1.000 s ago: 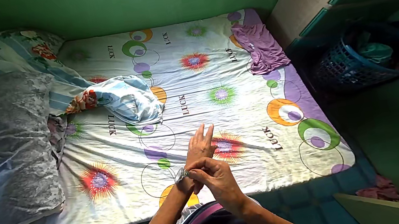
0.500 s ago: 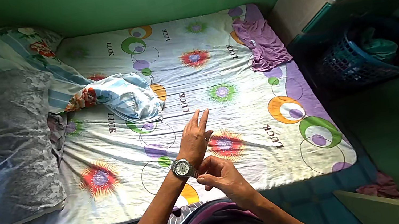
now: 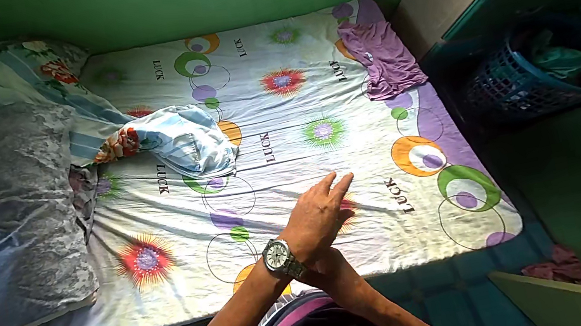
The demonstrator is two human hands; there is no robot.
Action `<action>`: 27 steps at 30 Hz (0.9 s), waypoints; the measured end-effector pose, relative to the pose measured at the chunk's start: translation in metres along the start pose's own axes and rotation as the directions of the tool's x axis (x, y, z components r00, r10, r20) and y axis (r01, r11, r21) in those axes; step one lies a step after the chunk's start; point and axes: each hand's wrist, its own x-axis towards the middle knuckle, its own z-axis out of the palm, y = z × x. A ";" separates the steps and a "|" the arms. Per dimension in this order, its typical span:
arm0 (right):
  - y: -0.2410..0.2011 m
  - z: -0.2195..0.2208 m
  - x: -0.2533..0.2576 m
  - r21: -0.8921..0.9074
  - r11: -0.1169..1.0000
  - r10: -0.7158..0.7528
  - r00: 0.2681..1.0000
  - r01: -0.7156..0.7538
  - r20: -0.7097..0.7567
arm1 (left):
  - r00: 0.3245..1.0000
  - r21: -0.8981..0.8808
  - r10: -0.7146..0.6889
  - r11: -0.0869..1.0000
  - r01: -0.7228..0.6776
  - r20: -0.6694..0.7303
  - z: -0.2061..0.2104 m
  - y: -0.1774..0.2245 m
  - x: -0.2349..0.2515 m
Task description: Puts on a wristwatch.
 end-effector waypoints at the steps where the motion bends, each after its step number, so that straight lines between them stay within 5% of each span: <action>1: 0.002 0.000 -0.001 0.036 0.999 -0.030 0.999 0.031 -0.041 | 1.000 -0.011 0.014 1.000 -0.013 0.019 0.003 0.003 0.001; 4: 0.007 -0.008 -0.006 0.133 0.990 -0.041 0.996 0.051 -0.078 | 0.995 -0.018 0.025 1.000 -0.023 0.093 0.014 0.005 0.005; 12: 0.070 -0.045 -0.007 -0.182 0.983 0.005 0.999 -0.011 -0.036 | 0.947 0.112 -0.083 0.992 0.050 0.311 0.025 0.009 0.007; 16: 0.016 -0.016 -0.007 -0.020 0.999 0.039 0.995 -0.041 -0.096 | 0.933 0.128 -0.095 0.990 0.054 0.346 0.027 0.010 0.005; 19: 0.017 -0.014 -0.007 0.064 0.998 0.018 0.995 -0.012 -0.094 | 0.924 0.149 -0.104 0.987 0.052 0.367 0.027 0.012 0.006; 22: 0.023 -0.016 -0.008 -0.075 0.997 0.022 0.995 -0.030 -0.099 | 0.913 0.175 -0.104 0.984 0.037 0.394 0.030 0.012 0.005; 24: 0.015 -0.018 -0.008 -0.429 0.898 0.078 0.995 -0.099 -0.067 | 0.906 0.193 -0.105 0.981 0.026 0.410 0.033 0.013 0.005; 27: -0.024 -0.012 0.004 -0.870 0.422 0.497 0.867 -0.255 -0.013 | 0.907 0.179 -0.083 0.984 0.008 0.414 0.034 0.014 0.006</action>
